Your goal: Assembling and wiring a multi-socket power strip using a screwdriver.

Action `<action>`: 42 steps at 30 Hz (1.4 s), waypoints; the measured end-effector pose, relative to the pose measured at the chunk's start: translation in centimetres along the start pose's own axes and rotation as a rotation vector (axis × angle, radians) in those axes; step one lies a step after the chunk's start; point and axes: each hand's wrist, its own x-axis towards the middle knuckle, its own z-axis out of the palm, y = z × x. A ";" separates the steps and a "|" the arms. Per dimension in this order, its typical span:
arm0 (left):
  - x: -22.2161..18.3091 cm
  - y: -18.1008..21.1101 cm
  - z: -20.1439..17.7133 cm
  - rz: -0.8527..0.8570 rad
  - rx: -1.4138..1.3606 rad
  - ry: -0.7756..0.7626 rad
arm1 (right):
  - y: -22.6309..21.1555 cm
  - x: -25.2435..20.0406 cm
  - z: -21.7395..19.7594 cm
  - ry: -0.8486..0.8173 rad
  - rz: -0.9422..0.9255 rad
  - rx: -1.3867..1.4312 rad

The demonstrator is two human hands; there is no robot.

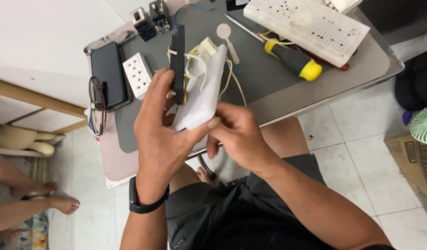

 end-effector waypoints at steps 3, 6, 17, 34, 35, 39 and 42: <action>0.1 -0.2 0.2 0.052 0.023 -0.007 | 1.4 0.1 -0.9 -0.023 0.191 0.530; -0.1 -0.2 0.6 0.140 0.075 -0.030 | 3.1 0.2 -1.6 -0.006 0.333 0.538; -1.8 -0.4 1.9 0.169 0.112 -0.044 | 0.2 -1.7 -1.7 0.226 -0.015 -0.351; -4.6 -1.5 2.9 0.047 0.233 -0.183 | 7.4 -6.1 -3.2 0.033 -0.222 -1.168; -4.6 -1.8 2.6 0.112 0.304 -0.228 | 7.9 -6.0 -3.1 0.011 -0.186 -1.159; -4.4 -2.6 0.6 0.224 0.402 -0.444 | 8.5 -5.6 -2.0 -0.004 0.000 -0.967; -3.6 -1.5 -0.3 0.214 0.253 -0.432 | 9.2 -5.5 -1.7 -0.031 -0.006 -0.700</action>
